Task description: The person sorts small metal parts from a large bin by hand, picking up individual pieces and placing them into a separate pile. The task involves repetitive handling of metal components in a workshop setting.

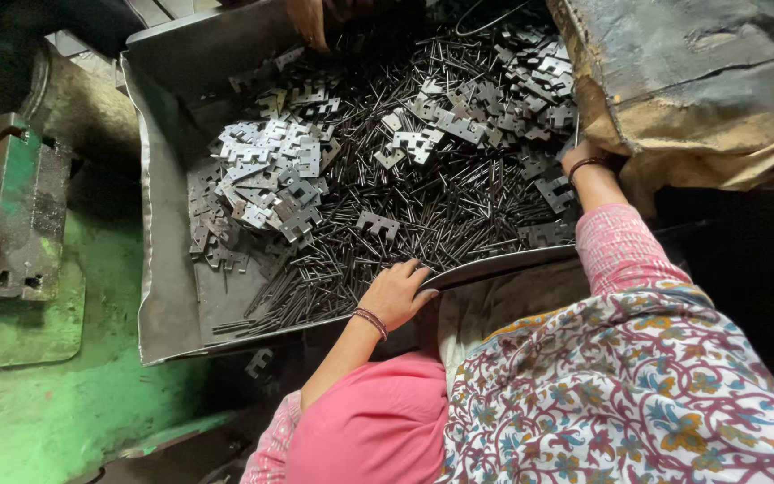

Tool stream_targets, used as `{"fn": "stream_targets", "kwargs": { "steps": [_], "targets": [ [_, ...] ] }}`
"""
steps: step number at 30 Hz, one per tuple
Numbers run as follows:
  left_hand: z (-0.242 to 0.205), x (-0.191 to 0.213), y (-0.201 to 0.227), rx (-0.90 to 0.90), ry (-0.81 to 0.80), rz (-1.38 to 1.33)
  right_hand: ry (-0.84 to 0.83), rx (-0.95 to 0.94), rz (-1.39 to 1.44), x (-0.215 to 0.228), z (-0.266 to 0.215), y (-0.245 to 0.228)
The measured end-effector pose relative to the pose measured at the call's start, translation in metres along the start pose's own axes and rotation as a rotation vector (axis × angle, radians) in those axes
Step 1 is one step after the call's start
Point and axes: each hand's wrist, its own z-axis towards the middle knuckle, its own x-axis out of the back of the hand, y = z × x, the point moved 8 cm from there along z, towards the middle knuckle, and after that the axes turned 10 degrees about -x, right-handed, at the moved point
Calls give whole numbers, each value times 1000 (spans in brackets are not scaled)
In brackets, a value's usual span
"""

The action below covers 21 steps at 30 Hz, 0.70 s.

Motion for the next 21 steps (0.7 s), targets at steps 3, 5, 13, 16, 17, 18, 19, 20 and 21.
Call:
{"fn": "stream_targets", "kwargs": {
  "steps": [3, 5, 13, 16, 17, 18, 19, 20, 21],
  "targets": [
    [-3, 3, -1, 9, 25, -43, -93, -85, -37, -16, -12, 5],
    [-1, 6, 0, -8, 66, -68, -124, -117, -64, -12, -24, 11],
    [2, -2, -6, 86, -35, -74, -304, -108, -193, 41, -138, -12],
    [3, -3, -9, 125, -64, -67, -381, -49, -230, 56, -197, -40],
    [1, -3, -9, 128, -61, -68, -411, -13, -233, 59, -218, -49],
    [-1, -2, -9, 132, -58, -69, -440, 23, -236, 63, -238, -55],
    [-2, -2, -9, 127, -60, -63, -417, 30, -216, 72, -253, -58],
    [-3, -1, -10, 122, -62, -57, -394, 38, -196, 81, -268, -62],
    [-3, -1, -9, 116, -63, -54, -371, 45, -178, 92, -280, -65]
  ]
}}
